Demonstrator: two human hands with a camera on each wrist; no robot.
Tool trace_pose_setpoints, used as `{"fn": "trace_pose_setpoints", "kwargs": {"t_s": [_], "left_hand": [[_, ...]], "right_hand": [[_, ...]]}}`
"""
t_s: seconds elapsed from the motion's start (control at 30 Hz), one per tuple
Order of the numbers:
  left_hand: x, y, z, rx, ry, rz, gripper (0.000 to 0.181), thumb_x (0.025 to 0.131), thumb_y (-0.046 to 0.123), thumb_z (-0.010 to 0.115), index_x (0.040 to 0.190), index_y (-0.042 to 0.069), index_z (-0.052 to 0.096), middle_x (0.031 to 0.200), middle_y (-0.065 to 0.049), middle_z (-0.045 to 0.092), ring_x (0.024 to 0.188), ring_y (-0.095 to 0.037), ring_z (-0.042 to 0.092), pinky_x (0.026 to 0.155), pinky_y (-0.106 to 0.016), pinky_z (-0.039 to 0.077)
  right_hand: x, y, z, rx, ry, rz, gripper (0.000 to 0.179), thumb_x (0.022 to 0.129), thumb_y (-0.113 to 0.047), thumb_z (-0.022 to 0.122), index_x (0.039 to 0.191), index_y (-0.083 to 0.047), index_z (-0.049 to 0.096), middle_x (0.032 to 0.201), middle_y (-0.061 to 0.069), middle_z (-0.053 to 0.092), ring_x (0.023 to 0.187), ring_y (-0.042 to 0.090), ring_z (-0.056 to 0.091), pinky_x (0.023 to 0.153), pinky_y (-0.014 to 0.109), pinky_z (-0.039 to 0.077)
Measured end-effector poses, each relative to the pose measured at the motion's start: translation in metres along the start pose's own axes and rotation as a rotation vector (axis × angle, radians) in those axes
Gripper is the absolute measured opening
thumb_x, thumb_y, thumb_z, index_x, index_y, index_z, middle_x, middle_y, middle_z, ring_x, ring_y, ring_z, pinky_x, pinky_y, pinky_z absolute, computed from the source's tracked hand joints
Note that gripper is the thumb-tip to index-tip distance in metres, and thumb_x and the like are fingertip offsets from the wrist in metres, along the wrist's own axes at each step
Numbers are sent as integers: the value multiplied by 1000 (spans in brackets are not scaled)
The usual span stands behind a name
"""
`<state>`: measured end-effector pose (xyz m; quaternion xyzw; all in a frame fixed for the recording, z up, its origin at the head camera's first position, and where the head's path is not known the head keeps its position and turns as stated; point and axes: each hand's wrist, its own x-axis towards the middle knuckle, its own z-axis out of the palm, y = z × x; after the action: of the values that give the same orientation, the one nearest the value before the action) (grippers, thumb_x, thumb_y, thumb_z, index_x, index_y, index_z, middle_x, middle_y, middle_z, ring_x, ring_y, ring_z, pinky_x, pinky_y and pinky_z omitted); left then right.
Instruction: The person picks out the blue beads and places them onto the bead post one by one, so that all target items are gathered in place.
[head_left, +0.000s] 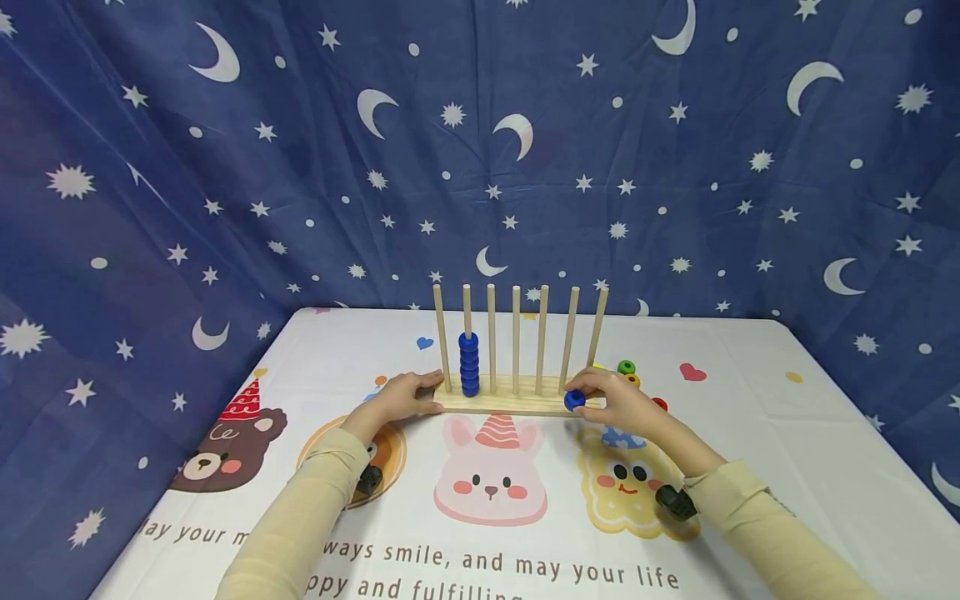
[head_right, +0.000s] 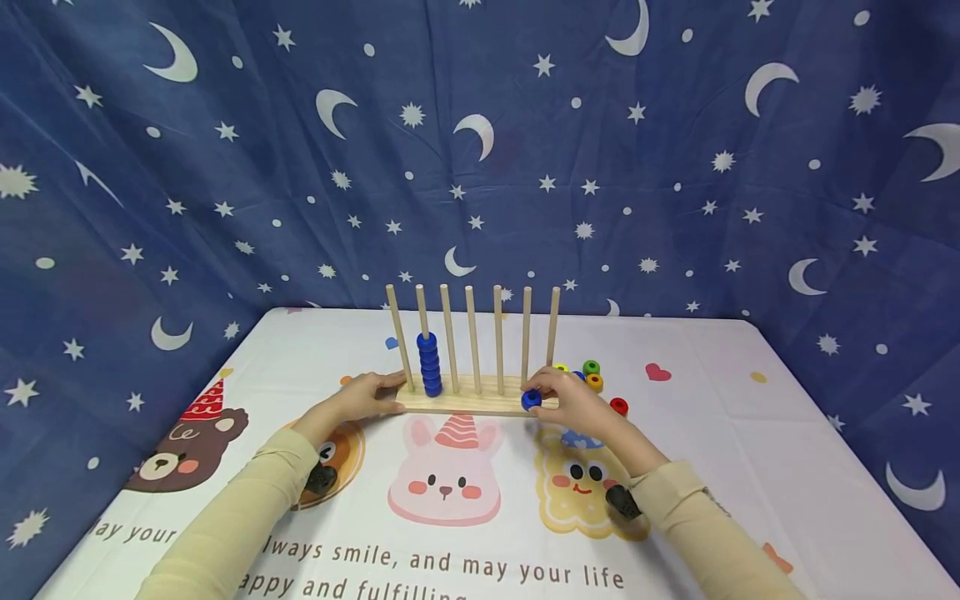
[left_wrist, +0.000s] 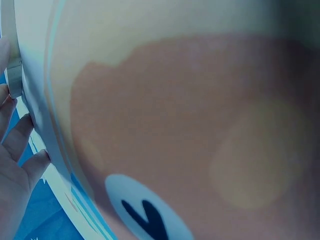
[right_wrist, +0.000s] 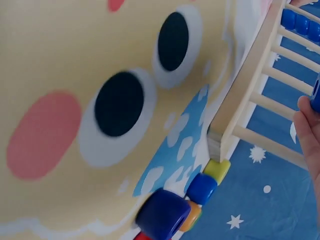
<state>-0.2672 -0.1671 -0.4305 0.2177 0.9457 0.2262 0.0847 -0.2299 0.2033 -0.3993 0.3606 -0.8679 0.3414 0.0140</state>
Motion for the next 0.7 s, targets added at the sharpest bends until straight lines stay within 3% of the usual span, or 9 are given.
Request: {"fn": "trace_pose_setpoints", "kwargs": {"t_s": [0.37, 0.53, 0.7], "left_hand": [[1, -10, 3, -49, 15, 73, 70, 81, 48, 69, 136, 9, 50, 140, -10, 50, 126, -41, 47, 105, -49, 39], [-2, -5, 2, -58, 11, 30, 67, 81, 34, 73, 135, 3, 49, 140, -15, 48, 127, -41, 45, 107, -52, 36], [0, 0, 0, -2, 11, 35, 64, 83, 30, 72, 135, 0, 48, 140, -15, 47, 129, -40, 44, 107, -50, 37]], "right_hand": [[5, -15, 10, 32, 76, -12, 29, 79, 0, 71, 107, 2, 66, 102, 11, 62, 91, 20, 63, 85, 40, 55], [11, -21, 16, 86, 69, -25, 28, 81, -4, 72, 108, 1, 66, 100, 9, 62, 91, 19, 62, 86, 38, 55], [17, -28, 17, 121, 91, -47, 30, 80, -3, 72, 108, 5, 64, 101, 11, 63, 88, 17, 62, 84, 36, 56]]}}
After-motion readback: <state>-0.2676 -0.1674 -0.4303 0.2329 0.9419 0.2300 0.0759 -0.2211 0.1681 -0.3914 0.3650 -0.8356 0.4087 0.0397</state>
